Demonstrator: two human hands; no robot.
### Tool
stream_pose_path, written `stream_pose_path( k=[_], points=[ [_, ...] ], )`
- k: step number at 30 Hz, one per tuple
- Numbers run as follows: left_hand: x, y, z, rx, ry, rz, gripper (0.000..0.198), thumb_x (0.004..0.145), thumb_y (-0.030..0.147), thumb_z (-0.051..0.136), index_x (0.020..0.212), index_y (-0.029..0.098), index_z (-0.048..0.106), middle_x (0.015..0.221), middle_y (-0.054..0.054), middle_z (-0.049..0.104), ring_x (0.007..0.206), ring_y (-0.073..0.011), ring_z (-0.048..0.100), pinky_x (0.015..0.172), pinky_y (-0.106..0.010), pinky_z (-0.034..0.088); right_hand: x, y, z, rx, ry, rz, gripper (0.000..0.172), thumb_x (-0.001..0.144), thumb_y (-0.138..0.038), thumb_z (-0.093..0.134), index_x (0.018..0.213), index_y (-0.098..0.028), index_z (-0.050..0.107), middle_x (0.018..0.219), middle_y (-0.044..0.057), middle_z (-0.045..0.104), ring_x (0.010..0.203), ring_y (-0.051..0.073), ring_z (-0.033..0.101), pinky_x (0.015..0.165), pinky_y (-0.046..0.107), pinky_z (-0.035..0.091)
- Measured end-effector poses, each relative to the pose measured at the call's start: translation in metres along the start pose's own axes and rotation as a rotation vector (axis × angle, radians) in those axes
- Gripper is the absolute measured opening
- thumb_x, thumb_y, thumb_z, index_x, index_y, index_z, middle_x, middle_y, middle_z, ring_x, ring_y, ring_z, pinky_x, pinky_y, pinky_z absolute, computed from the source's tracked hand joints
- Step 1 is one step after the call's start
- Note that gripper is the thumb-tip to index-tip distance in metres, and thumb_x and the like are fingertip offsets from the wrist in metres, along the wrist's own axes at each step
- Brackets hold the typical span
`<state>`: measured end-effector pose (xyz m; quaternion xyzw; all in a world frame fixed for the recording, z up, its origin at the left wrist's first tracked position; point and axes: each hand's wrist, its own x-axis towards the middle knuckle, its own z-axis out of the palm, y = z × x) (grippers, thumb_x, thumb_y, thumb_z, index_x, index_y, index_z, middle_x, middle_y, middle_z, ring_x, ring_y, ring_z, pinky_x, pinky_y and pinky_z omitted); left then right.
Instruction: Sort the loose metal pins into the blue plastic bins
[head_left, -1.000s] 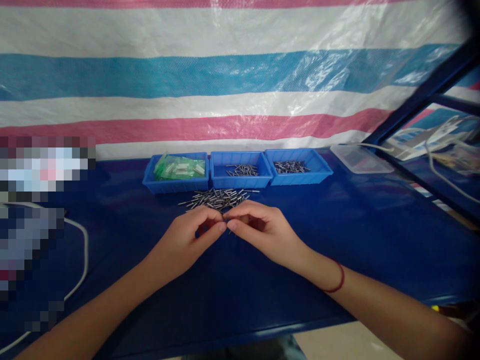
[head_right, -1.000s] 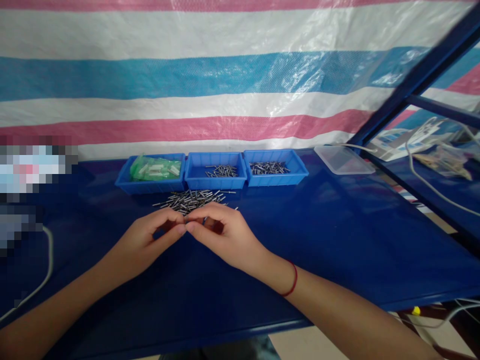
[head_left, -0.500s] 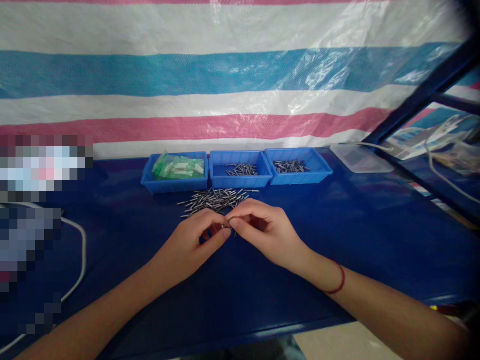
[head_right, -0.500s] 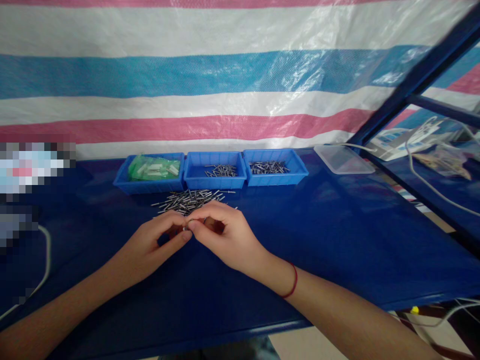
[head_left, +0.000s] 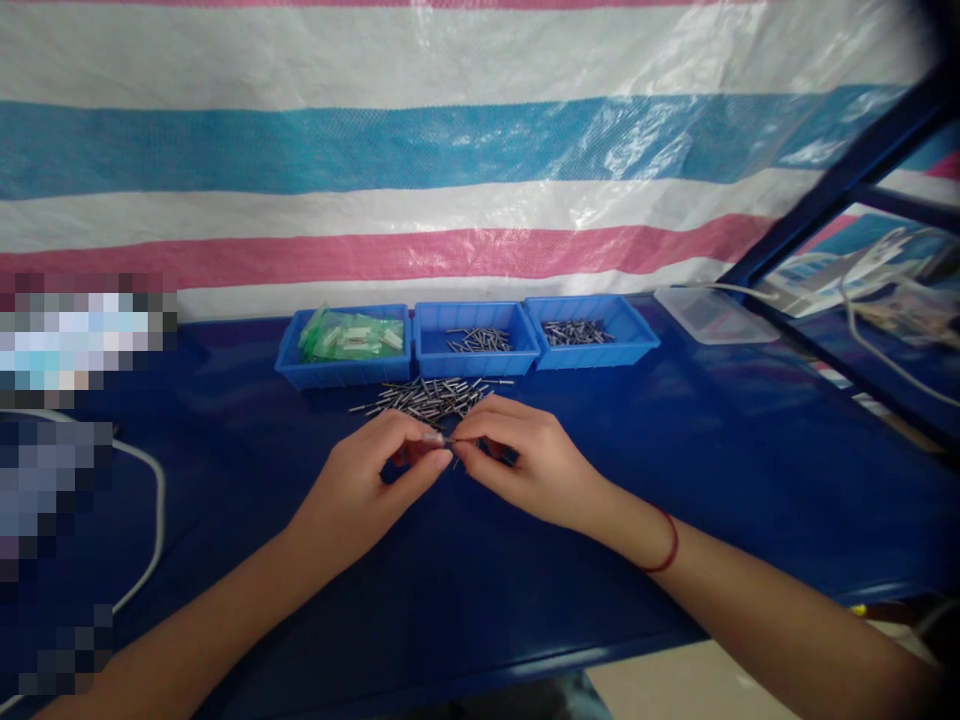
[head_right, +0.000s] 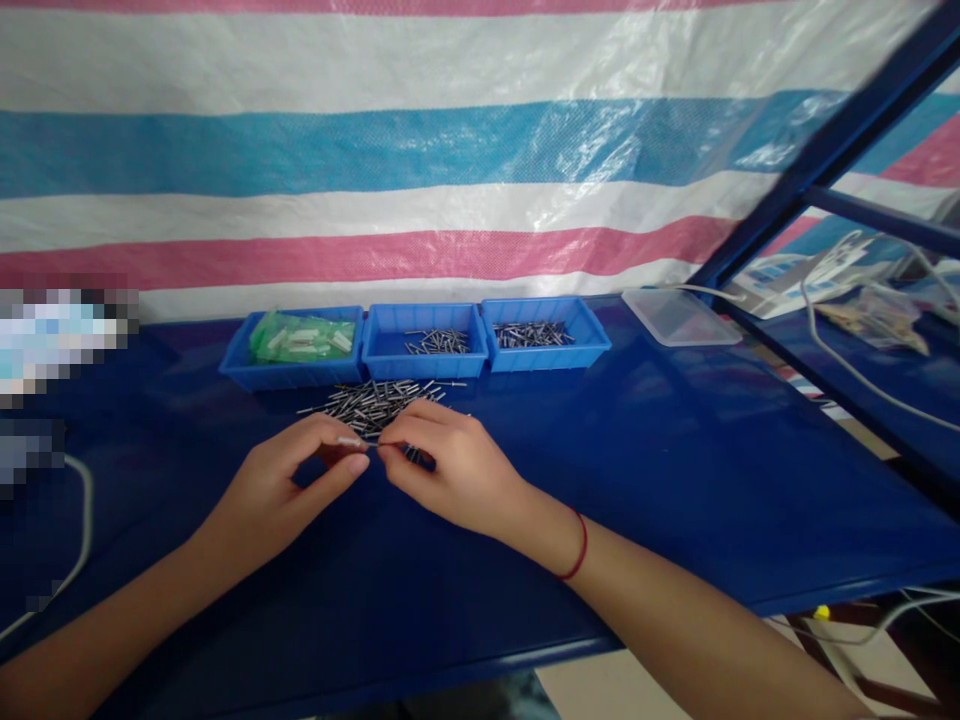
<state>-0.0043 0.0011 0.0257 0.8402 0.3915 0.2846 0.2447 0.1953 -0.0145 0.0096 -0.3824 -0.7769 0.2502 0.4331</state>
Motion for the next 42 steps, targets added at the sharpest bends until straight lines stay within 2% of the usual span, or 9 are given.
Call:
stream_pose_path(
  k=[2, 6, 10, 14, 22, 28, 34, 37, 42],
  points=[
    [0.000, -0.003, -0.003, 0.057, -0.020, 0.033, 0.019, 0.087, 0.032, 0.057, 0.100, 0.018, 0.061, 0.084, -0.001, 0.063, 0.075, -0.0128, 0.060, 0.068, -0.023, 0.047, 0.004, 0.007, -0.005, 0.075, 0.155, 0.136, 0.011, 0.085, -0.021, 0.057, 0.078, -0.016, 0.065, 0.075, 0.003, 0.059, 0.065, 0.011, 0.052, 0.058, 0.024, 0.041],
    [0.003, -0.015, -0.010, 0.247, -0.044, 0.096, 0.023, 0.090, 0.033, 0.053, 0.107, 0.020, 0.061, 0.098, -0.003, 0.064, 0.090, -0.0168, 0.061, 0.082, -0.028, 0.047, 0.015, 0.029, -0.027, 0.440, 0.606, 0.497, 0.016, 0.081, -0.033, 0.062, 0.082, -0.017, 0.065, 0.063, -0.003, 0.048, 0.048, 0.006, 0.037, 0.042, 0.020, 0.028],
    [0.007, -0.032, -0.011, 0.423, -0.089, 0.124, 0.023, 0.092, 0.031, 0.048, 0.104, 0.019, 0.063, 0.103, -0.005, 0.064, 0.093, -0.0196, 0.060, 0.086, -0.033, 0.046, 0.023, 0.045, -0.052, 0.688, 0.730, 0.694, 0.025, 0.075, -0.040, 0.066, 0.084, -0.016, 0.067, 0.072, -0.003, 0.049, 0.046, 0.004, 0.035, 0.038, 0.018, 0.024],
    [0.010, -0.043, -0.009, 0.525, -0.173, 0.123, 0.023, 0.092, 0.030, 0.047, 0.099, 0.019, 0.066, 0.098, -0.006, 0.064, 0.088, -0.0198, 0.060, 0.081, -0.033, 0.047, 0.023, 0.044, -0.057, 0.737, 0.670, 0.708, 0.026, 0.075, -0.040, 0.063, 0.083, -0.016, 0.068, 0.071, -0.002, 0.049, 0.046, 0.004, 0.037, 0.037, 0.018, 0.025],
    [0.010, -0.043, -0.006, 0.645, -0.225, 0.154, 0.021, 0.094, 0.027, 0.046, 0.093, 0.016, 0.064, 0.094, -0.007, 0.061, 0.083, -0.0197, 0.057, 0.075, -0.032, 0.044, 0.016, 0.027, -0.027, 0.509, 0.362, 0.639, 0.022, 0.080, -0.036, 0.058, 0.079, -0.016, 0.067, 0.066, -0.002, 0.050, 0.049, 0.006, 0.037, 0.042, 0.021, 0.024],
    [0.010, -0.030, -0.003, 0.719, -0.128, 0.286, 0.021, 0.096, 0.023, 0.040, 0.093, 0.016, 0.060, 0.092, -0.006, 0.063, 0.082, -0.0214, 0.057, 0.073, -0.036, 0.039, 0.007, 0.018, -0.007, -0.008, 0.016, 0.249, 0.021, 0.087, -0.032, 0.054, 0.088, -0.016, 0.068, 0.079, 0.004, 0.063, 0.065, 0.012, 0.052, 0.060, 0.025, 0.039],
    [0.004, -0.015, -0.004, 0.501, -0.058, 0.357, 0.024, 0.098, 0.022, 0.037, 0.092, 0.016, 0.059, 0.091, -0.006, 0.066, 0.087, -0.0190, 0.060, 0.082, -0.034, 0.042, 0.003, 0.009, 0.000, -0.067, -0.166, 0.078, 0.018, 0.091, -0.025, 0.052, 0.086, -0.017, 0.067, 0.074, 0.003, 0.062, 0.067, 0.012, 0.055, 0.064, 0.024, 0.042],
    [0.002, -0.012, -0.003, 0.330, 0.023, 0.262, 0.020, 0.096, 0.024, 0.041, 0.095, 0.017, 0.059, 0.094, -0.005, 0.067, 0.089, -0.0170, 0.062, 0.084, -0.030, 0.046, 0.002, 0.008, 0.001, -0.046, -0.183, 0.074, 0.014, 0.089, -0.024, 0.055, 0.088, -0.017, 0.067, 0.074, 0.002, 0.061, 0.063, 0.011, 0.053, 0.060, 0.023, 0.041],
    [0.001, -0.013, 0.005, -0.028, 0.078, -0.067, 0.024, 0.086, 0.035, 0.059, 0.105, 0.021, 0.059, 0.088, 0.000, 0.069, 0.077, -0.0143, 0.065, 0.072, -0.025, 0.052, 0.000, 0.007, 0.002, 0.026, -0.169, 0.132, 0.015, 0.089, -0.026, 0.054, 0.088, -0.017, 0.066, 0.074, 0.002, 0.060, 0.062, 0.011, 0.052, 0.057, 0.023, 0.040]
  ],
)
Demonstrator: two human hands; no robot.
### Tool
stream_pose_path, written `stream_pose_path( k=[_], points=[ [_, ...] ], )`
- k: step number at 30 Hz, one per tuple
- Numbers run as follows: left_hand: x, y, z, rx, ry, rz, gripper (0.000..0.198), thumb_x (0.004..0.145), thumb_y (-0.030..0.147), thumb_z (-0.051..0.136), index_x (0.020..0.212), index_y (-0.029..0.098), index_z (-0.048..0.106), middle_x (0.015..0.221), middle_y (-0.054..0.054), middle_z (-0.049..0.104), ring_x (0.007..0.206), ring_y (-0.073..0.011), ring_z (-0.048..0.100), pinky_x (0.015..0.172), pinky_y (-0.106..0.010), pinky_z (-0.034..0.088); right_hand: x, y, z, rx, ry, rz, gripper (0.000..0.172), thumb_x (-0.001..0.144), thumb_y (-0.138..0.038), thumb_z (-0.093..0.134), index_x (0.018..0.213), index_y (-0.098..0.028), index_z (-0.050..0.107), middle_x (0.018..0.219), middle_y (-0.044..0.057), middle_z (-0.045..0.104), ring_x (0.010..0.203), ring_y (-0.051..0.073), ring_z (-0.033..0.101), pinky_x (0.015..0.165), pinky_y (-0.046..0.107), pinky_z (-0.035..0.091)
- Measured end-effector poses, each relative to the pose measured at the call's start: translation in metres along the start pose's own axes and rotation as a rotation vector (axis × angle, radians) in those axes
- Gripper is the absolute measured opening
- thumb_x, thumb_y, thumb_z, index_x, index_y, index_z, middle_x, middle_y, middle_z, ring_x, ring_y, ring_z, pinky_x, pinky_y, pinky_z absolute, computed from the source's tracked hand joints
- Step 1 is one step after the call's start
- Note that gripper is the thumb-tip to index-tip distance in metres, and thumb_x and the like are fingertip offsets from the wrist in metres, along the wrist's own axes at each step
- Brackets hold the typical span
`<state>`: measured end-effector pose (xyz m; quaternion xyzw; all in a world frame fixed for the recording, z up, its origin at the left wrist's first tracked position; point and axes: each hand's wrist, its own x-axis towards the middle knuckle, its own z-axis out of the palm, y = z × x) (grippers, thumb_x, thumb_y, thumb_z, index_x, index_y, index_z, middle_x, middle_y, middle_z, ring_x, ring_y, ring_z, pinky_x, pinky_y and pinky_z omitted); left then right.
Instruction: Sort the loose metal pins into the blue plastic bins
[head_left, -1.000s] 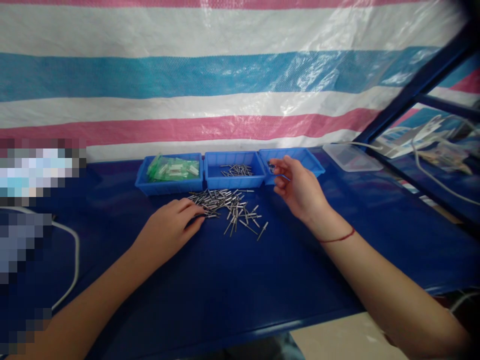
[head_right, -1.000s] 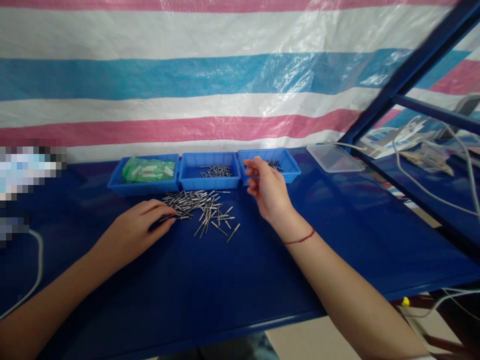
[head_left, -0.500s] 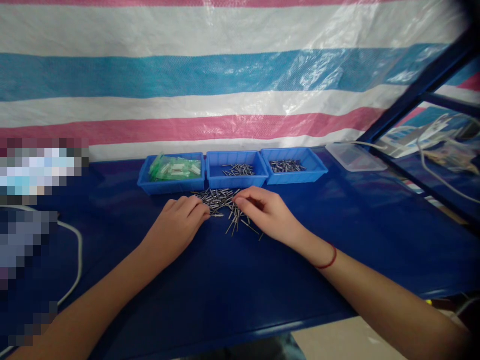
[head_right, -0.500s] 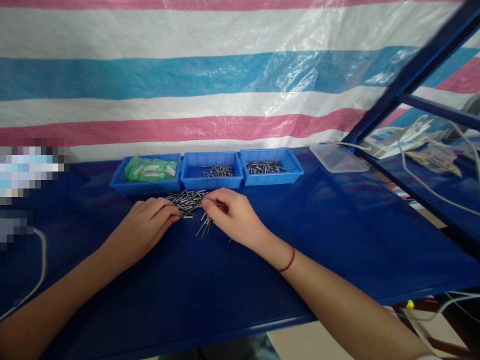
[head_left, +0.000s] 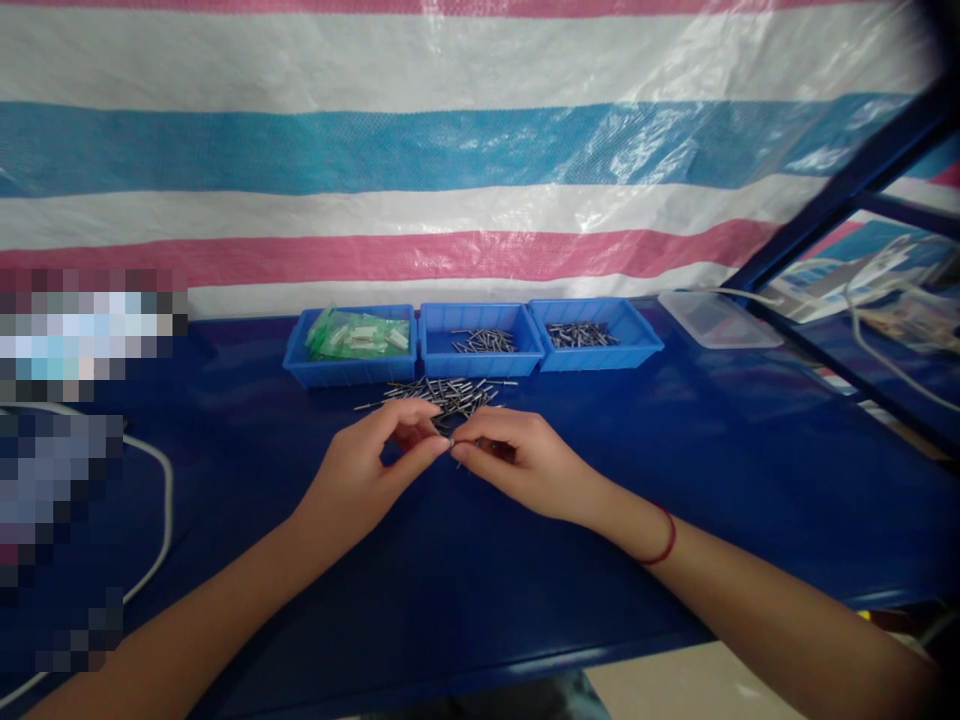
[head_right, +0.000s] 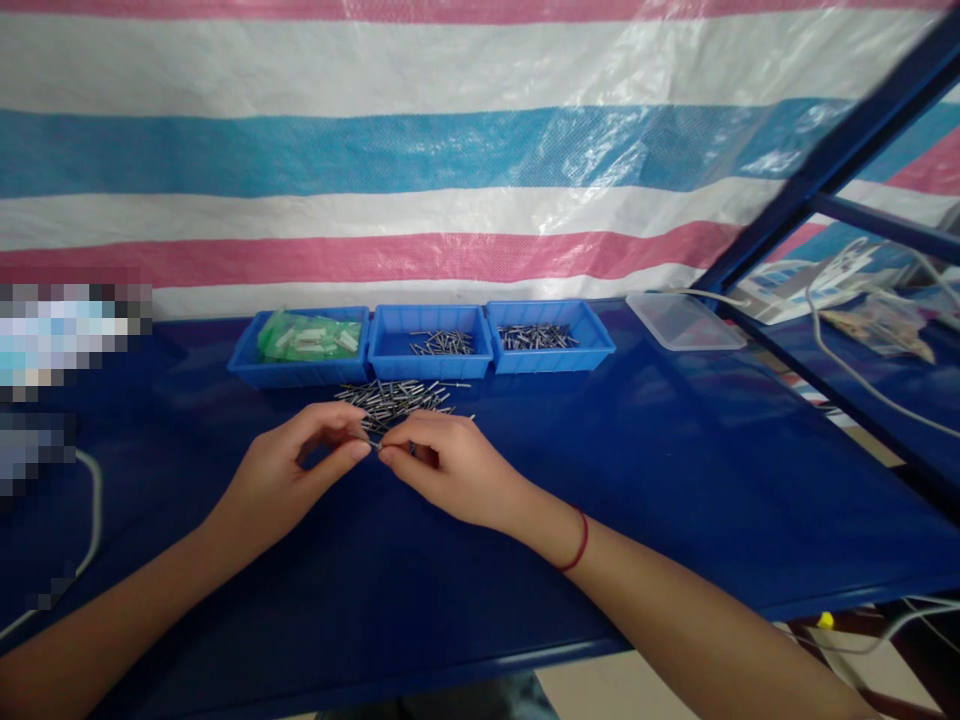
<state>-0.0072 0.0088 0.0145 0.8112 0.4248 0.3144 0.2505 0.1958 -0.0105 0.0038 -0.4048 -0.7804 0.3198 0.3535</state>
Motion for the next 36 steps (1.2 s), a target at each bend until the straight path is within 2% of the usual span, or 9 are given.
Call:
stream_pose_path(
  k=[5, 12, 17, 29, 36],
  points=[
    [0.0000, -0.0003, 0.0015, -0.122, -0.023, -0.078, 0.017, 0.085, 0.035, 0.060, 0.092, 0.021, 0.065, 0.085, 0.000, 0.070, 0.075, -0.0138, 0.066, 0.071, -0.024, 0.051, -0.0007, -0.0019, 0.0002, 0.066, 0.022, 0.045, 0.016, 0.089, -0.027, 0.054, 0.087, -0.017, 0.066, 0.076, 0.003, 0.061, 0.064, 0.011, 0.053, 0.056, 0.023, 0.040],
    [-0.0009, 0.0009, 0.0007, -0.114, -0.037, -0.077, 0.017, 0.086, 0.035, 0.059, 0.089, 0.021, 0.066, 0.084, 0.000, 0.070, 0.074, -0.0143, 0.066, 0.069, -0.024, 0.052, 0.0001, -0.0013, 0.0019, 0.097, 0.026, 0.055, 0.016, 0.088, -0.026, 0.055, 0.088, -0.017, 0.067, 0.074, 0.002, 0.060, 0.059, 0.010, 0.050, 0.054, 0.022, 0.039],
    [-0.0007, 0.0033, -0.0005, -0.083, -0.036, -0.038, 0.015, 0.087, 0.032, 0.057, 0.091, 0.021, 0.066, 0.085, 0.000, 0.069, 0.077, -0.0143, 0.065, 0.070, -0.024, 0.051, -0.0001, 0.0006, 0.0030, 0.130, 0.033, 0.073, 0.014, 0.087, -0.026, 0.056, 0.089, -0.018, 0.067, 0.076, 0.002, 0.061, 0.059, 0.010, 0.051, 0.053, 0.022, 0.039],
    [-0.0005, 0.0030, -0.0021, -0.017, -0.012, 0.046, 0.014, 0.088, 0.028, 0.055, 0.095, 0.021, 0.065, 0.089, -0.001, 0.069, 0.081, -0.0150, 0.064, 0.072, -0.025, 0.050, 0.0010, 0.0008, 0.0037, 0.176, 0.168, 0.113, 0.006, 0.081, -0.021, 0.062, 0.084, -0.017, 0.065, 0.075, 0.001, 0.061, 0.057, 0.009, 0.049, 0.052, 0.022, 0.040],
    [0.0039, 0.0018, -0.0031, 0.085, -0.047, 0.187, 0.013, 0.090, 0.021, 0.051, 0.095, 0.018, 0.063, 0.091, -0.004, 0.068, 0.084, -0.0148, 0.063, 0.079, -0.027, 0.049, -0.0015, -0.0006, 0.0020, 0.118, 0.229, 0.072, 0.006, 0.082, -0.023, 0.060, 0.084, -0.019, 0.064, 0.069, 0.000, 0.058, 0.054, 0.009, 0.046, 0.051, 0.023, 0.038]
  ],
)
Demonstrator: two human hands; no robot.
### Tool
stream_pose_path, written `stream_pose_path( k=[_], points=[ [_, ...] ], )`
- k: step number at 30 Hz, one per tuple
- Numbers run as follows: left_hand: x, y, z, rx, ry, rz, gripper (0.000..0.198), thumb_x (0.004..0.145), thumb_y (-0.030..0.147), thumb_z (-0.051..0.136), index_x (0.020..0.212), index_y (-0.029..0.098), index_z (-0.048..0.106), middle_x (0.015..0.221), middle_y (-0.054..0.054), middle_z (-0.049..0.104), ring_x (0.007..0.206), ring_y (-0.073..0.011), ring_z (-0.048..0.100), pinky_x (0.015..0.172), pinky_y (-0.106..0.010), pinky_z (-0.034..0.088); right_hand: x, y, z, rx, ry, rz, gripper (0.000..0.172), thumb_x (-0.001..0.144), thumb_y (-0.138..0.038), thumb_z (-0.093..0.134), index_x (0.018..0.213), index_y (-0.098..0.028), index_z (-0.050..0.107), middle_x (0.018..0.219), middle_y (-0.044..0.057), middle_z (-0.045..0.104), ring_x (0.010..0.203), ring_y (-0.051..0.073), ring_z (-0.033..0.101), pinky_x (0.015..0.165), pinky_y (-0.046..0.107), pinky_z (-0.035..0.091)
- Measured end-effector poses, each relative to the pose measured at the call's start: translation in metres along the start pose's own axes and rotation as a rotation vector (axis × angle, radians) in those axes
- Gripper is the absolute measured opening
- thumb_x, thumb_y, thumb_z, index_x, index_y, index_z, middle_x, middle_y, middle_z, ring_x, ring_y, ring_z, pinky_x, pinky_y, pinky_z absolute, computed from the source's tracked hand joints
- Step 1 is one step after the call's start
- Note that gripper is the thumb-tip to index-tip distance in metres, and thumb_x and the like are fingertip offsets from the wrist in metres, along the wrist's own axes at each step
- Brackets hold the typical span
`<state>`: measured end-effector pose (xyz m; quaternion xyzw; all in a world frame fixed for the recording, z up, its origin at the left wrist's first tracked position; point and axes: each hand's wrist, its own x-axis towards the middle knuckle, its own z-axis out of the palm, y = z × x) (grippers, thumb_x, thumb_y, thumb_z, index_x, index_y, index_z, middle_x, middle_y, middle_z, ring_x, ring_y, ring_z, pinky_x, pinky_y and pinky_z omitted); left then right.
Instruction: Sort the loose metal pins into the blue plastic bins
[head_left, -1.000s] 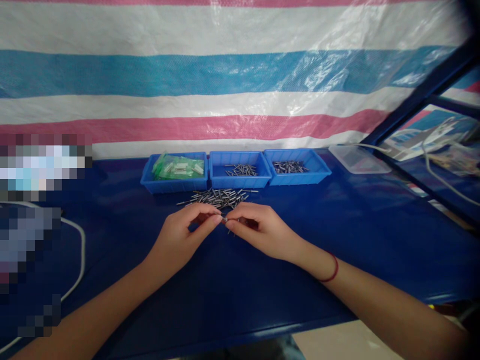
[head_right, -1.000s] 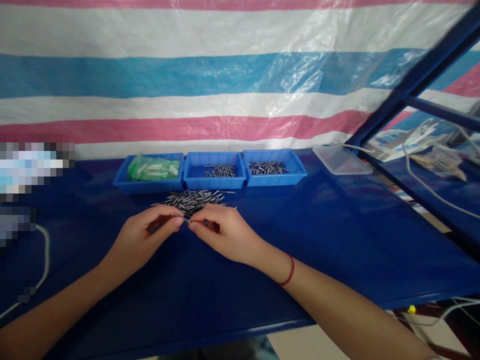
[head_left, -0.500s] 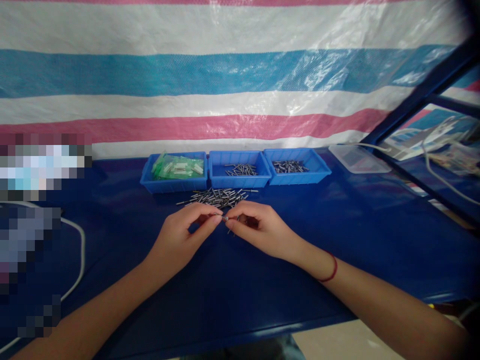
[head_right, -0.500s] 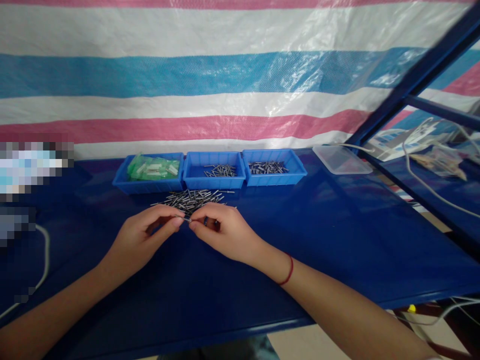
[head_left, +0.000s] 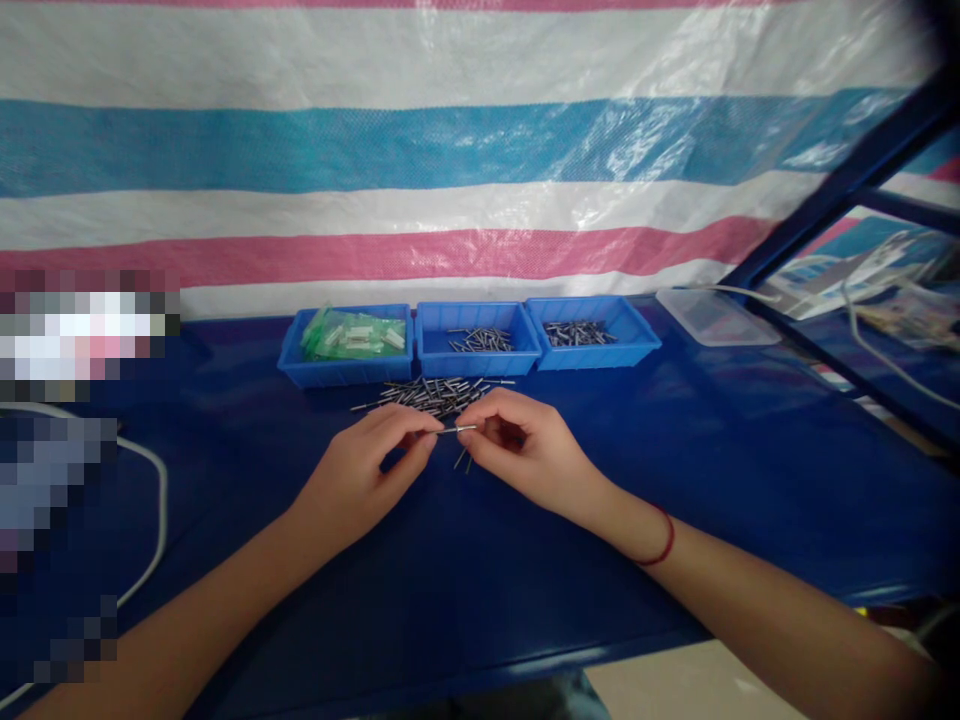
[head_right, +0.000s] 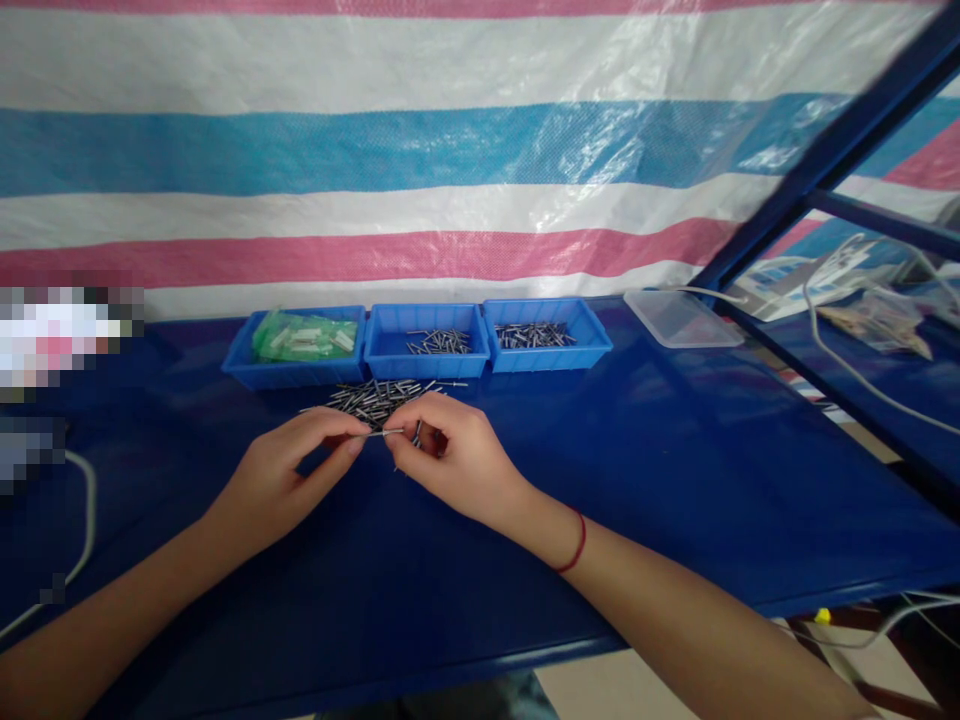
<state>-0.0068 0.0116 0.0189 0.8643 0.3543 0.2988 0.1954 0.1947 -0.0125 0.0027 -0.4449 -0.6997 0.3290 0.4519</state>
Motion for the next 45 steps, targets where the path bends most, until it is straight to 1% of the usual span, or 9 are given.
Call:
stream_pose_path(
  k=[5, 11, 14, 18, 23, 29, 34, 39, 45],
  points=[
    [0.000, -0.004, -0.002, 0.072, -0.091, 0.067, 0.020, 0.092, 0.021, 0.047, 0.105, 0.019, 0.063, 0.102, -0.006, 0.067, 0.093, -0.0155, 0.063, 0.085, -0.027, 0.048, 0.003, -0.002, -0.002, 0.028, 0.028, 0.032, 0.015, 0.085, -0.029, 0.058, 0.076, -0.018, 0.064, 0.070, 0.002, 0.059, 0.059, 0.011, 0.048, 0.054, 0.025, 0.039],
    [0.000, -0.011, -0.005, 0.210, -0.109, 0.055, 0.026, 0.092, 0.028, 0.048, 0.113, 0.018, 0.060, 0.107, -0.007, 0.066, 0.097, -0.0184, 0.061, 0.090, -0.031, 0.047, 0.026, 0.017, -0.043, 0.428, 0.599, 0.272, 0.025, 0.079, -0.042, 0.062, 0.071, -0.018, 0.062, 0.065, -0.002, 0.053, 0.046, 0.005, 0.036, 0.040, 0.021, 0.027],
    [0.002, -0.020, -0.005, 0.326, -0.115, 0.050, 0.025, 0.092, 0.029, 0.047, 0.107, 0.018, 0.064, 0.105, -0.008, 0.066, 0.094, -0.0213, 0.060, 0.088, -0.036, 0.047, 0.037, 0.027, -0.068, 0.642, 0.675, 0.439, 0.026, 0.074, -0.045, 0.066, 0.079, -0.020, 0.061, 0.067, -0.004, 0.053, 0.042, 0.005, 0.034, 0.035, 0.020, 0.024],
    [0.003, -0.030, -0.004, 0.481, -0.133, 0.015, 0.029, 0.090, 0.032, 0.050, 0.112, 0.017, 0.063, 0.110, -0.011, 0.063, 0.097, -0.0252, 0.057, 0.088, -0.041, 0.046, 0.039, 0.025, -0.075, 0.792, 0.642, 0.549, 0.021, 0.074, -0.039, 0.064, 0.079, -0.019, 0.060, 0.060, -0.006, 0.048, 0.040, 0.004, 0.031, 0.033, 0.019, 0.022],
    [0.002, -0.036, -0.001, 0.505, -0.180, 0.000, 0.029, 0.093, 0.029, 0.045, 0.113, 0.016, 0.061, 0.110, -0.010, 0.062, 0.096, -0.0231, 0.058, 0.088, -0.039, 0.046, 0.033, 0.013, -0.055, 0.802, 0.476, 0.547, 0.016, 0.075, -0.031, 0.061, 0.078, -0.016, 0.063, 0.062, -0.005, 0.046, 0.042, 0.003, 0.033, 0.035, 0.018, 0.020],
    [0.001, -0.040, 0.001, 0.502, -0.186, 0.013, 0.030, 0.094, 0.027, 0.045, 0.119, 0.017, 0.058, 0.107, -0.010, 0.061, 0.094, -0.0222, 0.058, 0.084, -0.038, 0.048, 0.023, 0.011, -0.033, 0.654, 0.301, 0.491, 0.016, 0.076, -0.031, 0.061, 0.079, -0.015, 0.065, 0.066, -0.003, 0.048, 0.045, 0.004, 0.035, 0.039, 0.020, 0.018],
    [0.003, -0.039, 0.001, 0.475, -0.202, 0.007, 0.023, 0.093, 0.029, 0.047, 0.104, 0.017, 0.063, 0.100, -0.008, 0.061, 0.088, -0.0210, 0.056, 0.083, -0.037, 0.047, 0.019, 0.011, -0.020, 0.505, 0.221, 0.467, 0.016, 0.078, -0.030, 0.060, 0.079, -0.015, 0.065, 0.065, -0.003, 0.050, 0.046, 0.004, 0.035, 0.041, 0.021, 0.019],
    [0.004, -0.036, 0.007, 0.475, -0.161, 0.045, 0.028, 0.092, 0.024, 0.048, 0.118, 0.018, 0.059, 0.112, -0.010, 0.059, 0.095, -0.0219, 0.054, 0.086, -0.037, 0.045, 0.016, 0.013, -0.013, 0.332, 0.159, 0.399, 0.018, 0.080, -0.033, 0.059, 0.078, -0.015, 0.064, 0.063, -0.003, 0.051, 0.050, 0.006, 0.038, 0.045, 0.022, 0.024],
    [0.003, -0.033, 0.005, 0.457, -0.170, 0.059, 0.019, 0.092, 0.028, 0.051, 0.101, 0.020, 0.065, 0.104, -0.006, 0.062, 0.091, -0.0209, 0.054, 0.081, -0.035, 0.042, 0.014, 0.012, -0.011, 0.168, 0.093, 0.293, 0.020, 0.084, -0.032, 0.055, 0.076, -0.015, 0.063, 0.064, -0.002, 0.052, 0.054, 0.008, 0.042, 0.050, 0.023, 0.031]
  ],
)
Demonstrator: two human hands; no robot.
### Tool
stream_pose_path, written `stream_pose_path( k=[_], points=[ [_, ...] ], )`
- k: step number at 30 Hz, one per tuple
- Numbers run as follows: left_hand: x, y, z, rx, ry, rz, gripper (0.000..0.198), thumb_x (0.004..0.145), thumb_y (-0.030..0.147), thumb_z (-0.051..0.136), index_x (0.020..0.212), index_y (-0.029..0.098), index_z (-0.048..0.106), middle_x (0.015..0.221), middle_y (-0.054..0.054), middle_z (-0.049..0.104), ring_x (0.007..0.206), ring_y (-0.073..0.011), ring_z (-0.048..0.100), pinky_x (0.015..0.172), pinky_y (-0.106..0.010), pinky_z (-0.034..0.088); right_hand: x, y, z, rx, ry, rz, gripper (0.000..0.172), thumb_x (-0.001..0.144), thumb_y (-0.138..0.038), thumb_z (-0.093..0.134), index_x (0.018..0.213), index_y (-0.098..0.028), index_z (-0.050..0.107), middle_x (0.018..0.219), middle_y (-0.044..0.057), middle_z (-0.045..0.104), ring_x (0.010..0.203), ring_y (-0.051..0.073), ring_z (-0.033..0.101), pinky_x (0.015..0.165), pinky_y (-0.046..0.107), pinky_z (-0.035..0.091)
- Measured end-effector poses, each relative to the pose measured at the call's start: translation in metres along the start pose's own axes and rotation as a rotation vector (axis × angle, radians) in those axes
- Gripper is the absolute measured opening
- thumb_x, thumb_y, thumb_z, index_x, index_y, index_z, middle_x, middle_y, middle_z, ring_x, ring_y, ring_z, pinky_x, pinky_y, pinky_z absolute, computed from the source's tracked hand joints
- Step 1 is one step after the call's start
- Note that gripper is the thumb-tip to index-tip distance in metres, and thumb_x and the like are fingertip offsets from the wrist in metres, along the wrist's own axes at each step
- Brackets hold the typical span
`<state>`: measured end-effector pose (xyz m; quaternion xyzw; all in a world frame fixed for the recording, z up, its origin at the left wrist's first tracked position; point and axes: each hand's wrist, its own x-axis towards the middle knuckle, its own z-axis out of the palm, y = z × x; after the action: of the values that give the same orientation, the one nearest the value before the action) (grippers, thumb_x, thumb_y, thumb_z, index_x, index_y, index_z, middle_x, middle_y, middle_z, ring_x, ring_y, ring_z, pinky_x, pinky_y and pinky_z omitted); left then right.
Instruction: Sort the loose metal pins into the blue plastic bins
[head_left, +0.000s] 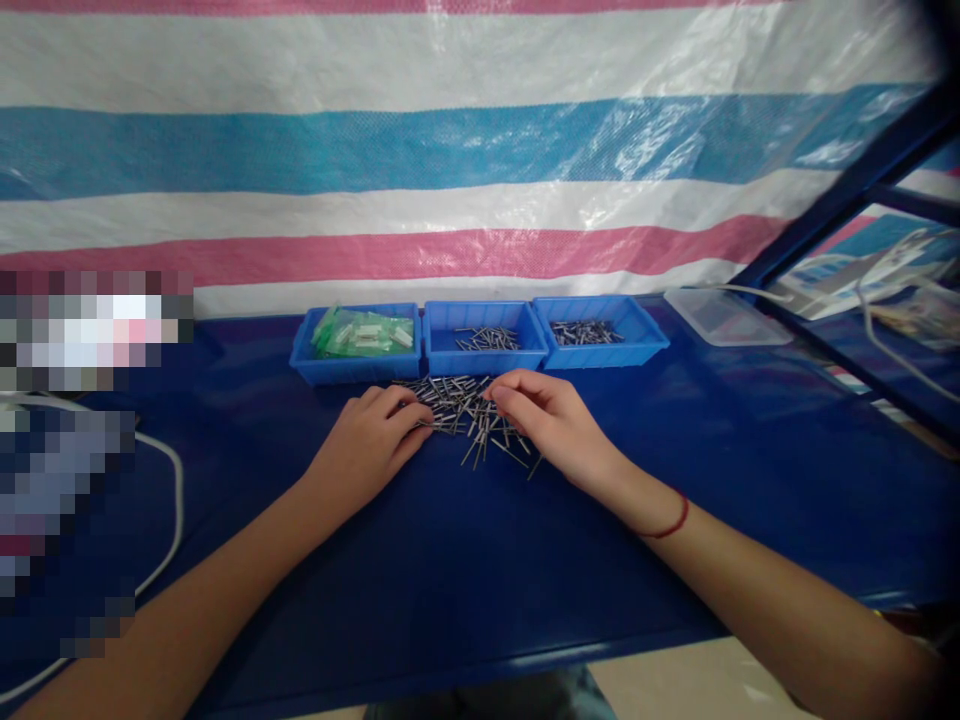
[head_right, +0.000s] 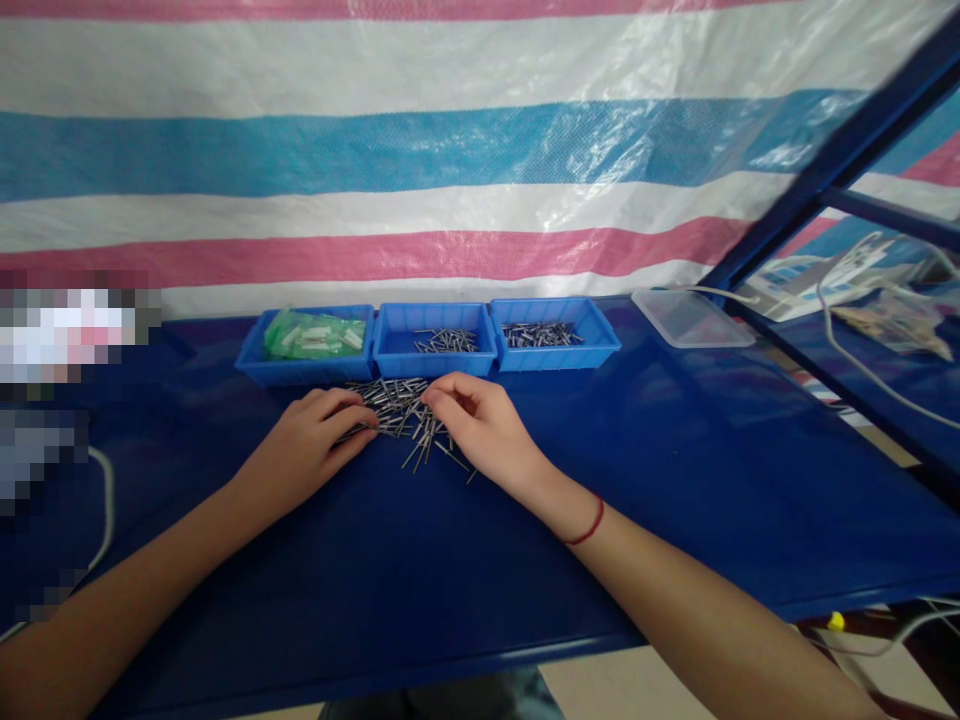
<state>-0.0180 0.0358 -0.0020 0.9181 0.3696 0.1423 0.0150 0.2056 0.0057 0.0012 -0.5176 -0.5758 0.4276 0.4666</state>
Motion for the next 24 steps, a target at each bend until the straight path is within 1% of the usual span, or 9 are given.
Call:
stream_pose_path(
  k=[2, 4, 7, 9, 12, 15, 20, 24],
  points=[
    [0.001, 0.001, -0.002, -0.018, 0.014, -0.007, 0.017, 0.092, 0.029, 0.051, 0.096, 0.020, 0.065, 0.101, -0.005, 0.064, 0.089, -0.0209, 0.054, 0.078, -0.034, 0.041, -0.001, 0.001, 0.001, -0.066, -0.013, -0.051, 0.020, 0.084, -0.031, 0.055, 0.076, -0.015, 0.063, 0.065, -0.001, 0.054, 0.057, 0.010, 0.045, 0.052, 0.024, 0.034],
    [0.002, 0.003, -0.003, -0.087, 0.042, -0.033, 0.016, 0.091, 0.029, 0.052, 0.094, 0.020, 0.065, 0.097, -0.005, 0.066, 0.087, -0.0201, 0.055, 0.077, -0.033, 0.041, -0.002, 0.003, 0.002, -0.134, -0.029, -0.121, 0.017, 0.084, -0.030, 0.056, 0.077, -0.016, 0.064, 0.068, 0.000, 0.058, 0.058, 0.011, 0.048, 0.055, 0.025, 0.037],
    [0.003, 0.011, -0.005, -0.278, 0.094, -0.133, 0.015, 0.089, 0.030, 0.054, 0.092, 0.019, 0.063, 0.087, -0.003, 0.066, 0.080, -0.0174, 0.057, 0.074, -0.030, 0.042, -0.006, 0.006, 0.006, -0.222, -0.050, -0.225, 0.012, 0.081, -0.026, 0.060, 0.085, -0.017, 0.067, 0.074, 0.002, 0.062, 0.060, 0.011, 0.050, 0.056, 0.025, 0.040],
    [0.002, 0.018, -0.007, -0.407, 0.107, -0.198, 0.014, 0.088, 0.031, 0.056, 0.092, 0.019, 0.062, 0.082, -0.001, 0.065, 0.074, -0.0150, 0.058, 0.070, -0.027, 0.043, -0.009, 0.005, 0.008, -0.227, -0.063, -0.247, 0.014, 0.080, -0.026, 0.063, 0.091, -0.017, 0.067, 0.075, 0.002, 0.062, 0.058, 0.010, 0.050, 0.054, 0.024, 0.041],
    [-0.002, 0.028, -0.010, -0.552, 0.091, -0.244, 0.014, 0.088, 0.032, 0.056, 0.093, 0.021, 0.062, 0.080, 0.002, 0.064, 0.070, -0.0125, 0.058, 0.066, -0.023, 0.043, -0.013, 0.001, 0.011, -0.170, -0.096, -0.257, 0.015, 0.080, -0.028, 0.064, 0.092, -0.018, 0.068, 0.077, 0.003, 0.063, 0.057, 0.010, 0.050, 0.052, 0.024, 0.040],
    [-0.004, 0.033, -0.011, -0.638, 0.064, -0.249, 0.014, 0.088, 0.033, 0.057, 0.092, 0.021, 0.063, 0.078, 0.004, 0.063, 0.067, -0.0111, 0.057, 0.063, -0.022, 0.041, -0.016, -0.006, 0.012, -0.126, -0.117, -0.286, 0.013, 0.082, -0.028, 0.063, 0.090, -0.019, 0.069, 0.081, 0.004, 0.065, 0.060, 0.010, 0.052, 0.053, 0.024, 0.041],
    [-0.004, 0.036, -0.012, -0.693, 0.018, -0.246, 0.015, 0.089, 0.033, 0.055, 0.092, 0.021, 0.064, 0.076, 0.004, 0.064, 0.066, -0.0107, 0.056, 0.064, -0.022, 0.041, -0.018, -0.010, 0.012, -0.092, -0.114, -0.293, 0.010, 0.084, -0.026, 0.062, 0.088, -0.019, 0.069, 0.079, 0.004, 0.065, 0.061, 0.011, 0.052, 0.053, 0.024, 0.041],
    [-0.003, 0.037, -0.013, -0.702, -0.026, -0.228, 0.017, 0.090, 0.031, 0.053, 0.097, 0.020, 0.065, 0.083, 0.002, 0.066, 0.073, -0.0121, 0.059, 0.068, -0.023, 0.042, -0.019, -0.009, 0.013, -0.074, -0.109, -0.286, 0.010, 0.083, -0.024, 0.063, 0.088, -0.019, 0.069, 0.079, 0.004, 0.064, 0.063, 0.011, 0.053, 0.053, 0.024, 0.040]
  ],
)
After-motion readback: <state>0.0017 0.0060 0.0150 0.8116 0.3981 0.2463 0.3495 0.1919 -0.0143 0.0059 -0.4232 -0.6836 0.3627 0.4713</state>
